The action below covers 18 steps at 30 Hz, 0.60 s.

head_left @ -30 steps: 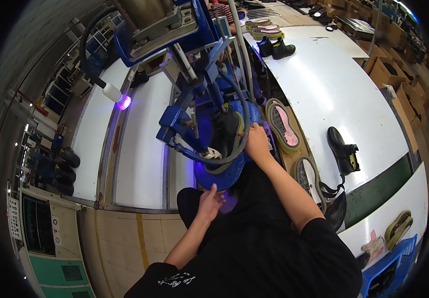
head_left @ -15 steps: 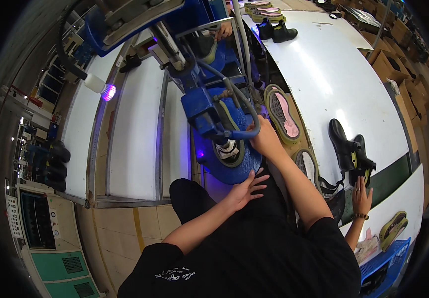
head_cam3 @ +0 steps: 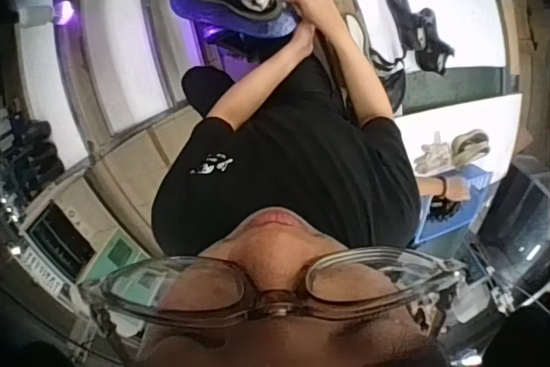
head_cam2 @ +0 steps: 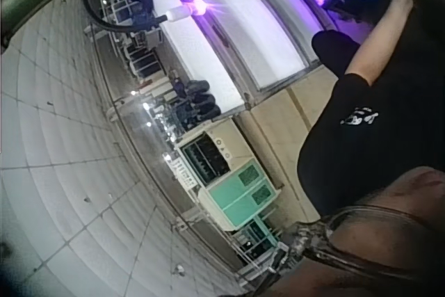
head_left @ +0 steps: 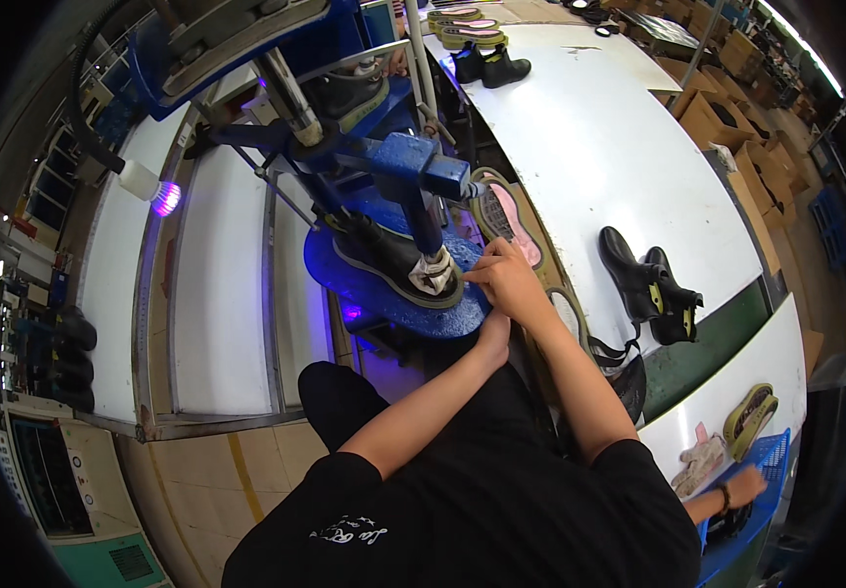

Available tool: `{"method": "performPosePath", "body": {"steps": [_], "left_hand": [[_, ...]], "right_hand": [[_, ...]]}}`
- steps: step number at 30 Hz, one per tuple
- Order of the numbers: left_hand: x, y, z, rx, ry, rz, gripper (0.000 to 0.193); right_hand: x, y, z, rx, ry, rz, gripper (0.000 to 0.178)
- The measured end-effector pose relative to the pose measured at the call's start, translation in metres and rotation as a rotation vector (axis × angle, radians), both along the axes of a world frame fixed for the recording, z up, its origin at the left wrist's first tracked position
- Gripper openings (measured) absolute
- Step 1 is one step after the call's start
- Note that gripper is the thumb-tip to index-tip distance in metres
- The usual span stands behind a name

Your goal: The recorder is using a specialized machine to press and attach soles to shoes in a factory setting.

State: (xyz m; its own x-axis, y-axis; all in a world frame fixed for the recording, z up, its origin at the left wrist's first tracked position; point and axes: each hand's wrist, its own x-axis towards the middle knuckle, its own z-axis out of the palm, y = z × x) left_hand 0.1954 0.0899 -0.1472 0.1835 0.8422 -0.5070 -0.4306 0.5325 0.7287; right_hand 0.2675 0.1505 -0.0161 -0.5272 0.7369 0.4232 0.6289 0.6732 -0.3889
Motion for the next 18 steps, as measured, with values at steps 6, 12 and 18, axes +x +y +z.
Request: {"method": "performPosePath", "body": {"steps": [6, 12, 18], "left_hand": [[-0.086, -0.046, 0.007, 0.286, -0.091, -0.278, 0.064], [-0.248, -0.015, 0.002, 0.122, -0.144, 0.358, 0.076], [-0.335, 0.102, 0.051, 0.098, 0.416, 0.551, 0.055]], "right_hand": [[0.000, -0.008, -0.003, 0.017, 0.038, -0.049, 0.029], [-0.003, -0.011, 0.001, 0.032, 0.045, -0.060, 0.032], [-0.005, -0.018, 0.001, 0.037, 0.053, -0.099, 0.033]]}}
